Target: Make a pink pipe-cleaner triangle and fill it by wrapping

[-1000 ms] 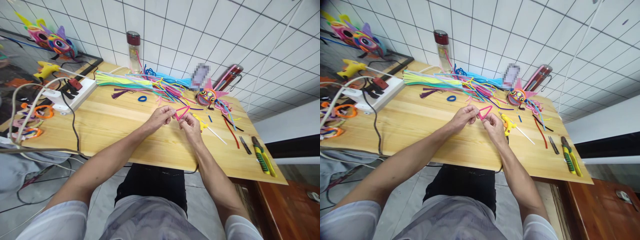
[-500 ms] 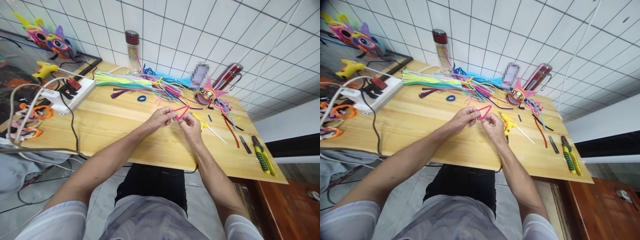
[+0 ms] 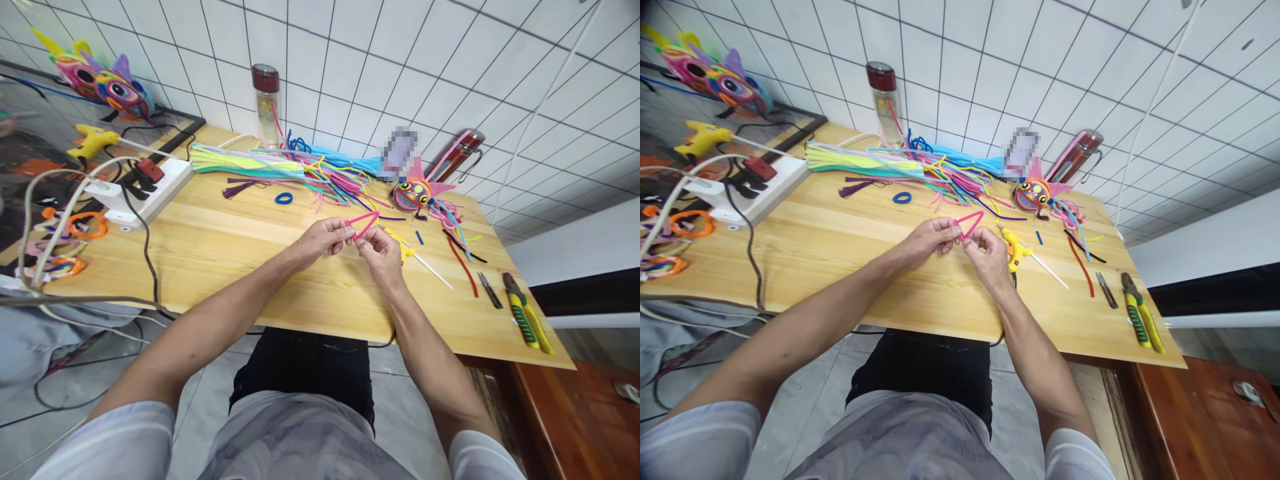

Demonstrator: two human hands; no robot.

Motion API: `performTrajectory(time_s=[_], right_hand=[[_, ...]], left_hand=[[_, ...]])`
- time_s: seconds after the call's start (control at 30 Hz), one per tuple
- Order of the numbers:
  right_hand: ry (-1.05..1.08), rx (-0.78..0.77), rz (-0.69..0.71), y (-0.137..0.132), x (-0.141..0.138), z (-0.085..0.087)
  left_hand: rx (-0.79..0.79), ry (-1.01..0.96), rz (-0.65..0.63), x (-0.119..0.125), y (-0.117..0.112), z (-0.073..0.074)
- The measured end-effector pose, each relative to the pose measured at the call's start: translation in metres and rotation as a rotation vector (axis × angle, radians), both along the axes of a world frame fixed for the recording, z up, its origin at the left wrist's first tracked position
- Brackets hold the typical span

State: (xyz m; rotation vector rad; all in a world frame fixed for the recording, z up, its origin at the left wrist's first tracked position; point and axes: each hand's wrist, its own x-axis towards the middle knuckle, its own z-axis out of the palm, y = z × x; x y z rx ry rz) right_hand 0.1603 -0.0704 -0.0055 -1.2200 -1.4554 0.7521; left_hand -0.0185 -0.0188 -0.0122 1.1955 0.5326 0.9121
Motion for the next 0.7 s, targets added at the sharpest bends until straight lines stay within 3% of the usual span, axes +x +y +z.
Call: performTrajectory(time_s=[0.13, 0.23, 0.3, 0.37, 0.43, 0.5, 0.7], right_hand=[[0.022, -0.009, 0.013, 0.000, -0.002, 0.003], [0.056, -0.035, -0.004, 0.001, -0.002, 0.007], [0.073, -0.066, -0.024, 0.002, -0.002, 0.009], [0.096, -0.095, -0.047, 0.003, -0.001, 0.010], [0.127, -0.113, -0.062, 0.004, -0.001, 0.011], [0.151, -0.126, -0.065, 0.005, 0.000, 0.010], [0.145, -0.140, -0.040, 0.004, -0.002, 0.006]], left_hand=[[-0.015, 0.014, -0.022, 0.001, 0.002, -0.004], [0.052, 0.026, 0.116, 0.001, 0.002, -0.006], [0.221, 0.089, 0.328, 0.000, -0.001, -0.008], [0.508, 0.212, 0.514, 0.000, -0.006, -0.010], [0.805, 0.353, 0.590, 0.001, -0.012, -0.013], [0.993, 0.462, 0.597, 0.002, -0.017, -0.017], [1.115, 0.561, 0.648, 0.004, -0.017, -0.026]])
